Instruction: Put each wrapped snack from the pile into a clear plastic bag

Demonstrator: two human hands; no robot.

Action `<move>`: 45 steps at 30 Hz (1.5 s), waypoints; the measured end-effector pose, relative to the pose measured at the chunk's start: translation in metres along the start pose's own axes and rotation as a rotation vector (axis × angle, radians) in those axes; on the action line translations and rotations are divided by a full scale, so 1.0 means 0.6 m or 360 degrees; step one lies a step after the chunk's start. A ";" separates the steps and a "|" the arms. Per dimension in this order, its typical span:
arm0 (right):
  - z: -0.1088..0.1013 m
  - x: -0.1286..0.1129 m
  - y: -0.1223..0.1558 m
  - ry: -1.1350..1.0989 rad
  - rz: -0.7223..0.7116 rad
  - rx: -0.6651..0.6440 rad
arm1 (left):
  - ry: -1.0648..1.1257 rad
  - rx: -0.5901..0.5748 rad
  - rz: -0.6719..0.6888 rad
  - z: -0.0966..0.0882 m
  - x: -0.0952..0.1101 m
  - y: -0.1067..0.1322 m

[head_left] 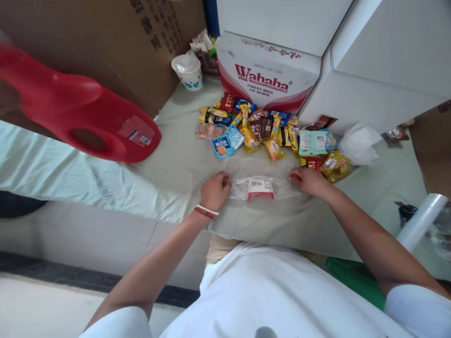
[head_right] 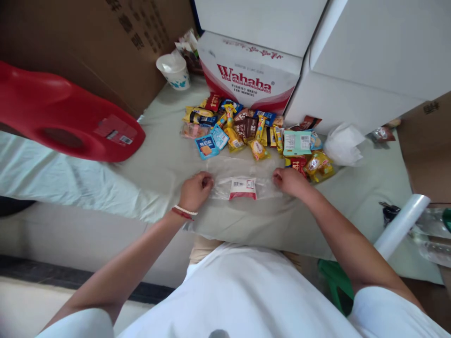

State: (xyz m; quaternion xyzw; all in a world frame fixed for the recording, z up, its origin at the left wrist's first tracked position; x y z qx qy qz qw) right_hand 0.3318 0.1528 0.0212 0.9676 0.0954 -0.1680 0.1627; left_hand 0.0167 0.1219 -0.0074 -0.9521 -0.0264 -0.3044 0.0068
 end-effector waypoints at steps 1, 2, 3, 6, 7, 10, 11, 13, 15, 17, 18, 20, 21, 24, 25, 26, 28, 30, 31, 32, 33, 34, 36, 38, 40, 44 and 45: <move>-0.017 -0.013 -0.001 0.0243 -0.0011 0.0116 | -0.0052 0.0127 -0.0008 -0.006 -0.001 -0.004; -0.033 -0.032 -0.001 0.0412 -0.0041 0.0237 | -0.0082 0.0275 0.0005 -0.015 0.001 -0.002; -0.047 -0.056 -0.002 0.0497 -0.0096 0.0343 | -0.0097 0.0453 0.0025 -0.028 0.003 0.005; -0.051 -0.138 -0.024 0.0427 -0.0386 0.0444 | -0.0127 0.0989 0.0238 -0.073 0.027 0.055; -0.041 -0.160 -0.039 0.0394 -0.0466 0.0414 | -0.0135 0.1051 0.0428 -0.077 0.046 0.074; 0.001 -0.197 -0.098 0.0420 -0.0493 0.0268 | -0.0169 0.0722 0.0997 -0.044 0.103 0.105; 0.015 -0.200 -0.117 0.0439 -0.0445 0.0208 | -0.0204 0.0534 0.1026 -0.025 0.110 0.101; 0.034 -0.199 -0.146 0.0424 -0.0348 0.0073 | -0.0286 0.0222 0.0826 0.010 0.102 0.076; 0.037 -0.203 -0.154 0.0331 -0.0349 0.0000 | -0.0322 0.0037 0.0571 0.033 0.084 0.051; 0.024 -0.214 -0.138 0.0251 -0.0471 0.0057 | -0.0284 -0.0002 0.0435 0.043 0.075 0.038; 0.016 -0.222 -0.121 0.0246 -0.0564 0.0115 | -0.0253 0.0056 0.0380 0.041 0.072 0.036; 0.014 -0.236 -0.074 0.0308 -0.0755 0.0168 | -0.0192 0.0276 0.0249 0.026 0.062 0.035; 0.022 -0.242 -0.048 0.0359 -0.0846 0.0142 | -0.0168 0.0389 0.0171 0.017 0.055 0.036; 0.064 -0.247 0.027 0.0489 -0.1093 -0.0023 | -0.0124 0.0475 0.0018 0.001 0.029 0.031; 0.076 -0.245 0.045 0.0513 -0.1142 -0.0047 | -0.0093 0.0433 0.0005 -0.003 0.021 0.027; 0.086 -0.241 0.058 0.0525 -0.1165 -0.0047 | -0.0037 0.0377 0.0004 -0.007 0.013 0.024; 0.099 -0.233 0.072 0.0498 -0.1136 0.0004 | 0.0178 0.0243 -0.0020 -0.018 0.000 0.023; 0.106 -0.227 0.077 0.0421 -0.1068 0.0074 | 0.0490 0.0111 -0.0132 -0.023 -0.003 0.031; 0.108 -0.226 0.078 0.0375 -0.1037 0.0103 | 0.0641 0.0056 -0.0192 -0.021 0.002 0.038; 0.109 -0.225 0.079 0.0327 -0.1011 0.0131 | 0.0770 0.0006 -0.0229 -0.016 0.015 0.045; 0.109 -0.225 0.081 0.0273 -0.0991 0.0162 | 0.0865 -0.0035 -0.0230 -0.008 0.034 0.051; 0.106 -0.223 0.083 0.0203 -0.0984 0.0193 | 0.0911 -0.0077 -0.0183 0.001 0.059 0.056; 0.096 -0.217 0.089 -0.0023 -0.1030 0.0211 | 0.0803 -0.0150 0.0004 0.025 0.115 0.060; 0.075 -0.192 0.088 -0.0314 -0.0997 0.0250 | 0.0441 -0.0186 0.0219 0.048 0.161 0.061; 0.044 -0.137 0.076 -0.0449 -0.0719 0.0498 | 0.0021 -0.0173 0.0411 0.064 0.190 0.063; 0.016 -0.037 0.068 -0.0123 -0.0158 0.0910 | -0.0339 -0.0071 0.0547 0.067 0.201 0.073; 0.021 -0.032 0.067 -0.0063 -0.0153 0.0868 | -0.0359 -0.0047 0.0537 0.065 0.200 0.075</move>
Point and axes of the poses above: each hand's wrist, its own y-axis away from the middle knuckle, its own z-axis out of the palm, x = y × z, the point moved 8 cm from there along -y, towards the middle knuckle, and after that the axes turned 6 degrees about x, right-handed, at the moved point
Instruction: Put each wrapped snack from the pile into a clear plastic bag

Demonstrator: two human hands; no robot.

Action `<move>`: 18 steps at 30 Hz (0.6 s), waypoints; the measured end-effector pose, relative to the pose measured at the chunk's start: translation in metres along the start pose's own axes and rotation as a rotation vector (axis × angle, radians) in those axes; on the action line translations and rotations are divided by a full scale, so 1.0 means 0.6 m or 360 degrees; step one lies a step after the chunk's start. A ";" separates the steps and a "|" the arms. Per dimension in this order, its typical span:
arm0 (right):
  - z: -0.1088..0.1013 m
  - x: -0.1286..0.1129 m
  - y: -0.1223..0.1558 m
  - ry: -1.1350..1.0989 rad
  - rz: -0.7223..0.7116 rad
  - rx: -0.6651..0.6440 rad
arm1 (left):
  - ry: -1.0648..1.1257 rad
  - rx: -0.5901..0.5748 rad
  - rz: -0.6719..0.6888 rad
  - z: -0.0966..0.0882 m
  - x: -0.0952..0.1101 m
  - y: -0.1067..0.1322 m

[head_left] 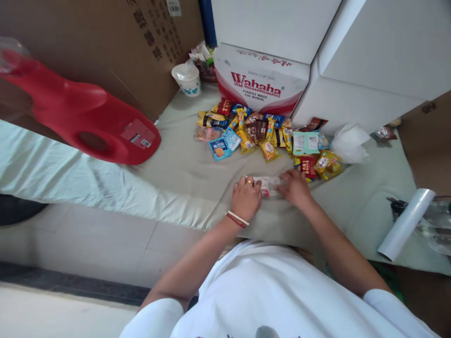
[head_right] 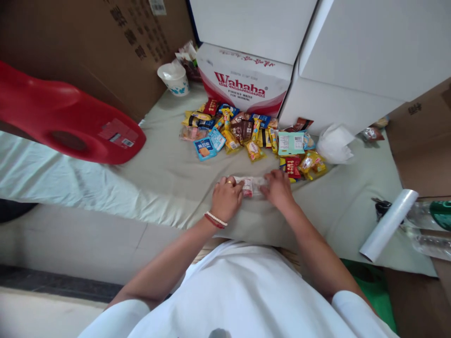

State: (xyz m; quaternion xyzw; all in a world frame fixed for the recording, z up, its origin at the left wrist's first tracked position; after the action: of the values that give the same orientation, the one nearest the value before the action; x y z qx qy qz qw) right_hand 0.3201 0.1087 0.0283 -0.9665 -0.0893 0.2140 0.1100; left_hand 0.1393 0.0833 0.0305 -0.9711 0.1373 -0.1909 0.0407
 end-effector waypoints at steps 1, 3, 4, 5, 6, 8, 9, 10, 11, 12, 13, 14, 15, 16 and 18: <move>0.003 -0.001 0.002 0.0014 -0.0013 -0.0038 | -0.0018 0.0016 -0.0013 -0.001 -0.001 0.002; 0.002 -0.015 0.000 -0.0024 -0.0009 -0.0062 | -0.0056 0.0043 -0.0026 -0.003 0.000 0.003; 0.002 -0.029 -0.003 -0.0063 0.0003 -0.0077 | -0.0074 0.0052 -0.0029 -0.002 0.002 0.003; 0.005 -0.046 -0.009 -0.0115 0.0009 -0.0120 | -0.0083 0.0057 -0.0027 -0.001 0.003 0.003; 0.012 -0.066 -0.015 -0.0172 -0.0004 -0.0193 | -0.0080 0.0057 -0.0026 0.002 0.003 0.003; 0.035 -0.110 -0.028 -0.0284 -0.0090 -0.0356 | -0.0020 0.0054 -0.0032 0.009 -0.003 0.006; 0.048 -0.130 -0.033 -0.0337 -0.0148 -0.0411 | 0.0055 0.0057 -0.0035 0.013 -0.010 0.010; 0.061 -0.145 -0.037 -0.0383 -0.0198 -0.0444 | 0.0158 0.0087 -0.0058 0.015 -0.020 0.016; 0.075 -0.155 -0.039 -0.0424 -0.0234 -0.0461 | 0.0273 0.0157 -0.0117 0.013 -0.035 0.022; 0.087 -0.159 -0.039 -0.0461 -0.0253 -0.0464 | 0.0375 0.0264 -0.0214 0.009 -0.054 0.030; 0.096 -0.160 -0.038 -0.0494 -0.0257 -0.0455 | 0.0442 0.0389 -0.0334 0.004 -0.074 0.039; 0.103 -0.158 -0.035 -0.0522 -0.0251 -0.0433 | 0.0462 0.0498 -0.0449 0.000 -0.091 0.048; 0.106 -0.155 -0.031 -0.0546 -0.0238 -0.0400 | 0.0442 0.0566 -0.0538 -0.003 -0.102 0.055; 0.105 -0.152 -0.026 -0.0572 -0.0222 -0.0365 | 0.0415 0.0577 -0.0572 -0.003 -0.104 0.058; 0.092 -0.147 -0.016 -0.0632 -0.0180 -0.0306 | 0.0451 0.0478 -0.0498 0.003 -0.085 0.052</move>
State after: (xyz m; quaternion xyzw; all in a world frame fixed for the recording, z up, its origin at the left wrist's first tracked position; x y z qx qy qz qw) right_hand 0.2164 0.1082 0.0165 -0.9049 -0.1833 0.3841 0.0095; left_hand 0.0867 0.0678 0.0065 -0.9272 -0.0402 -0.3471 0.1348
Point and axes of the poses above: each hand's wrist, its own y-axis away from the middle knuckle, its own z-axis out of the palm, x = y × z, the point moved 8 cm from there along -y, towards the middle knuckle, and after that the axes turned 6 degrees about x, right-handed, at the moved point
